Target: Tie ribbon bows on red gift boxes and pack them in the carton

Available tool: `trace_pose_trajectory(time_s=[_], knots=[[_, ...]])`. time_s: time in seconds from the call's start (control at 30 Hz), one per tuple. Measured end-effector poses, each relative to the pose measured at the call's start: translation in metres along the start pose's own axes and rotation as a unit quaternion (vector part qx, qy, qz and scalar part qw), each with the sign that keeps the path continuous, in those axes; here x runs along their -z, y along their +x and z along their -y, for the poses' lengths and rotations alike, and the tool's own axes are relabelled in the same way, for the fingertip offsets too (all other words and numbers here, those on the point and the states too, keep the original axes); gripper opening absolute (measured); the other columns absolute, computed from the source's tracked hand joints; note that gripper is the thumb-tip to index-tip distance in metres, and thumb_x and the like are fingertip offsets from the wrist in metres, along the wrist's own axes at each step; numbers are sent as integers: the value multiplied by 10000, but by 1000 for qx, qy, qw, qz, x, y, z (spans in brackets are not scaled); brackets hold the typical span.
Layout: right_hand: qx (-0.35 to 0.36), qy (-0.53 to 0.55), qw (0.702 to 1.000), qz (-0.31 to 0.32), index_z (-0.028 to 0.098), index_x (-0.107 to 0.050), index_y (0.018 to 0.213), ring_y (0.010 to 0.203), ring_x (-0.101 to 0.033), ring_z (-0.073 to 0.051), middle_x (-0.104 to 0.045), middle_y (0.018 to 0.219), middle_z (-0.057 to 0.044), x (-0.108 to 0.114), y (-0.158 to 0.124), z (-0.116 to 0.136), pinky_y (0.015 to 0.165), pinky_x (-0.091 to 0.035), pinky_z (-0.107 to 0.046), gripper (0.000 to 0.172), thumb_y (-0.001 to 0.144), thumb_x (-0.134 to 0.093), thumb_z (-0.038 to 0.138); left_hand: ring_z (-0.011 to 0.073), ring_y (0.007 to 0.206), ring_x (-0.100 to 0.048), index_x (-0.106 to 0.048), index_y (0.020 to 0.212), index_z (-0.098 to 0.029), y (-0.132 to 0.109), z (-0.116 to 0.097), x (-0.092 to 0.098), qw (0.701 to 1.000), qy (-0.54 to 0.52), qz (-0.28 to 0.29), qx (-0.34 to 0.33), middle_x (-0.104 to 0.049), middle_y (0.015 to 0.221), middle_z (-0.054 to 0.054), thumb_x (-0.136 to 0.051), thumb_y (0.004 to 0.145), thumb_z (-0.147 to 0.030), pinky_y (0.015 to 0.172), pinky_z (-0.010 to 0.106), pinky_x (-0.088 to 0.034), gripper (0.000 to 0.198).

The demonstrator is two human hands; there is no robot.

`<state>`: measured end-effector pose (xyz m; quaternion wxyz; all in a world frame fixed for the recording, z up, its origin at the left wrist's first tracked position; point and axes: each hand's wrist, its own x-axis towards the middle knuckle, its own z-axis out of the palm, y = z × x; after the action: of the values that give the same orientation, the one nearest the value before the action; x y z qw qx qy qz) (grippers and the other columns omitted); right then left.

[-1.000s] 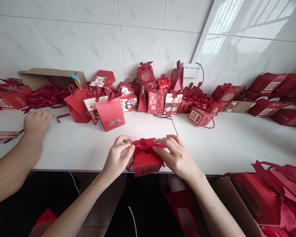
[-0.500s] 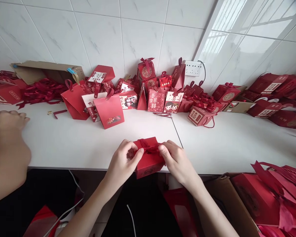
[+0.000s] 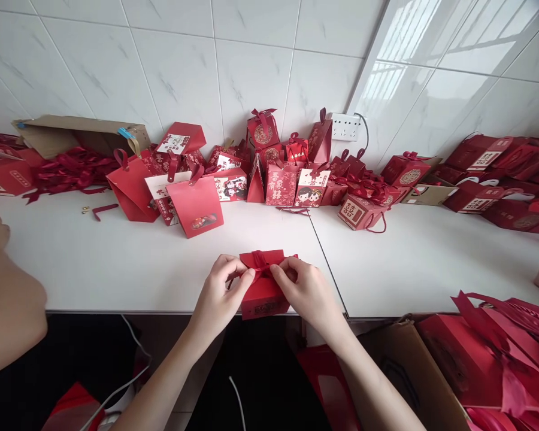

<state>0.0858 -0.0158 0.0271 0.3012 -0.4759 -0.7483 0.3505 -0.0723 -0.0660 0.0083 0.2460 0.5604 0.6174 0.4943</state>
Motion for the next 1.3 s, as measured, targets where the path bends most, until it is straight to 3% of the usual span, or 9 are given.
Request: trace_pose_trajectory(time_s=[0.23,0.37,0.5,0.63,0.93,1.07,1.2,1.3], knots=[[21,58,997,44,203,-557,742,637,-532,-133,-620,721,-1,10,6,-7,596,-399,-254,165,832,-504,330,151,840,-553,-544,697,-191,3,2,7,999,-26,30,24,-497,872,18,-535,817,-410,706,233,-490,250],[-1,108,992,70,206,-533,750,635,-535,-133,-604,733,2,13,11,-13,580,-405,-262,119,798,-544,315,135,737,-537,-490,658,-194,4,0,12,999,-1,39,31,-481,816,3,-518,808,-427,622,223,-474,279],[-14,256,958,131,219,-490,937,565,-489,-101,-558,696,42,14,16,-21,514,-361,-228,274,739,-645,330,115,623,-466,-447,614,-193,4,-1,16,997,25,58,36,-438,711,-19,-476,823,-431,562,222,-420,318],[-26,341,924,173,205,-476,909,555,-470,-90,-519,645,60,18,17,-23,520,-349,-223,372,685,-728,361,107,595,-406,-392,594,-190,5,-1,20,995,11,92,38,-399,674,-28,-454,835,-440,555,225,-375,353],[-69,469,869,144,217,-433,784,519,-405,-71,-440,609,86,7,17,-40,512,-325,-220,421,599,-802,304,100,575,-340,-384,596,-187,8,9,24,992,-26,109,58,-364,657,-34,-461,833,-442,533,226,-318,356],[-35,414,902,116,215,-445,804,520,-420,-79,-436,598,84,9,12,-44,519,-331,-223,431,645,-766,454,101,573,-345,-357,588,-188,6,8,23,992,-22,100,72,-368,669,-30,-457,833,-446,536,233,-312,369],[-35,210,969,125,197,-435,658,509,-357,-93,-399,549,57,15,5,-36,507,-287,-246,514,744,-521,696,106,544,-297,-321,589,-197,6,4,23,988,-17,122,90,-303,606,-38,-428,830,-507,511,246,-264,407],[-47,96,990,96,201,-389,570,516,-280,-98,-314,532,53,13,3,-28,497,-226,-255,563,799,-377,716,105,543,-303,-343,602,-197,7,3,21,984,-24,140,105,-297,580,-46,-465,810,-533,516,239,-262,414]])
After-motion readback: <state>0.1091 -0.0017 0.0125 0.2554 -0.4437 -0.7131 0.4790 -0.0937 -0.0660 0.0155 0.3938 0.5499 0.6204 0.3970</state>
